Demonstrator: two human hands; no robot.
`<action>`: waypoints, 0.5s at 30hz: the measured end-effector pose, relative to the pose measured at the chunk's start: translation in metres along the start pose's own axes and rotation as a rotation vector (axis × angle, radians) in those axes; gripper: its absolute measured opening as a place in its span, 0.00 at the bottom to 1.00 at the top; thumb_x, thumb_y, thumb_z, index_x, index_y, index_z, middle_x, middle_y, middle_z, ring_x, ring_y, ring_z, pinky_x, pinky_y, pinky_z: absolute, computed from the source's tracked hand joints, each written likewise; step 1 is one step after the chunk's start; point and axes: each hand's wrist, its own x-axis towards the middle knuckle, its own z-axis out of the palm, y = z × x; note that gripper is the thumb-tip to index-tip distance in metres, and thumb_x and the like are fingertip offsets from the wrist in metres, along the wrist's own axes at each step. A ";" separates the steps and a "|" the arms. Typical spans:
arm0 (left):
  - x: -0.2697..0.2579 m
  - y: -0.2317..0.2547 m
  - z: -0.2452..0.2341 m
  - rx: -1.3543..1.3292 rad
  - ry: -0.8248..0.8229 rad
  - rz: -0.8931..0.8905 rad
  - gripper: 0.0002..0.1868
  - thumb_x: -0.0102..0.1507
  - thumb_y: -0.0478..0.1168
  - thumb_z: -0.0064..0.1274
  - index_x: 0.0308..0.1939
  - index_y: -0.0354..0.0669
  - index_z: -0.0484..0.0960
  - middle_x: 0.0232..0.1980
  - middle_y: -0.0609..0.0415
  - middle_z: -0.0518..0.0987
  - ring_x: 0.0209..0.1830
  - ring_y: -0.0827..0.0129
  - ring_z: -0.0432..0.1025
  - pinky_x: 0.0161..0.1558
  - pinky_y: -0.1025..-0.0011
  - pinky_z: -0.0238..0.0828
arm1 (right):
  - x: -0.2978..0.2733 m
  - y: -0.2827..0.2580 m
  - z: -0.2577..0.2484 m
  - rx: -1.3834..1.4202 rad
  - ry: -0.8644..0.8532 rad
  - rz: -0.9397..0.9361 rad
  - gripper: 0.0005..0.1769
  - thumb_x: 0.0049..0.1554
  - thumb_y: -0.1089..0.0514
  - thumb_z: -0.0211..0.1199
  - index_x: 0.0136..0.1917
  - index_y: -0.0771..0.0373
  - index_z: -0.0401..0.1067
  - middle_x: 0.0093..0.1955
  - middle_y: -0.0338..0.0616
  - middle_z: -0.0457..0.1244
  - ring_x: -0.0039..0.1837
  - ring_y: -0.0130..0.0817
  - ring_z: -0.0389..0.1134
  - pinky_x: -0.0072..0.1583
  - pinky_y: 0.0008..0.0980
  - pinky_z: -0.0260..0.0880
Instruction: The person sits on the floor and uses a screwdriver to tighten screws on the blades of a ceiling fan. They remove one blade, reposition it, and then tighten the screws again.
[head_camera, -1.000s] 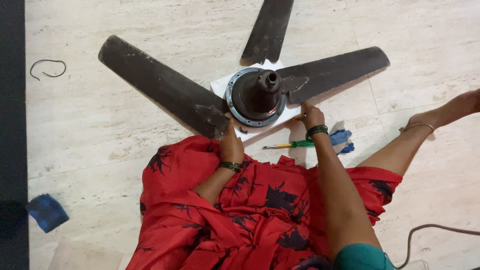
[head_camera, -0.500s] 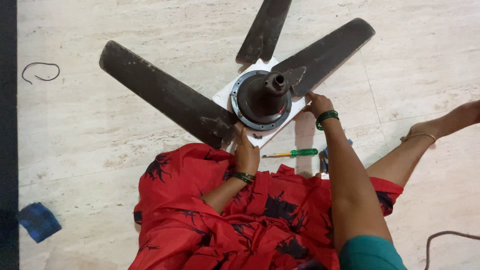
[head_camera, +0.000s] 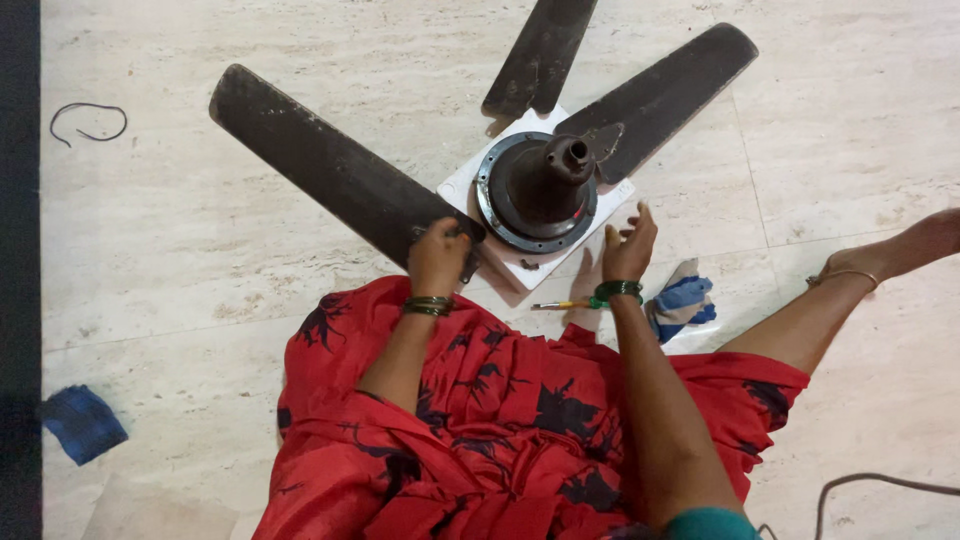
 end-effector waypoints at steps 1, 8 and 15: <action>0.012 -0.010 -0.009 -0.126 0.126 0.029 0.21 0.62 0.42 0.59 0.58 0.39 0.81 0.46 0.45 0.86 0.46 0.60 0.82 0.50 0.65 0.76 | -0.021 -0.012 0.000 0.103 0.043 0.033 0.34 0.55 0.67 0.68 0.72 0.64 0.61 0.55 0.50 0.61 0.51 0.40 0.66 0.52 0.37 0.70; 0.086 -0.082 -0.020 -0.646 0.618 -0.373 0.41 0.54 0.37 0.61 0.68 0.29 0.63 0.63 0.31 0.74 0.52 0.48 0.78 0.51 0.61 0.77 | -0.153 -0.082 0.001 0.413 -0.393 0.232 0.08 0.61 0.61 0.63 0.53 0.66 0.71 0.47 0.44 0.67 0.43 0.31 0.67 0.45 0.33 0.71; 0.092 -0.091 -0.018 -0.492 0.619 -0.606 0.43 0.56 0.43 0.64 0.70 0.30 0.62 0.66 0.32 0.68 0.57 0.46 0.74 0.57 0.59 0.73 | -0.173 -0.088 0.046 0.697 -0.700 0.177 0.25 0.63 0.59 0.61 0.71 0.65 0.61 0.64 0.47 0.68 0.63 0.33 0.70 0.63 0.31 0.71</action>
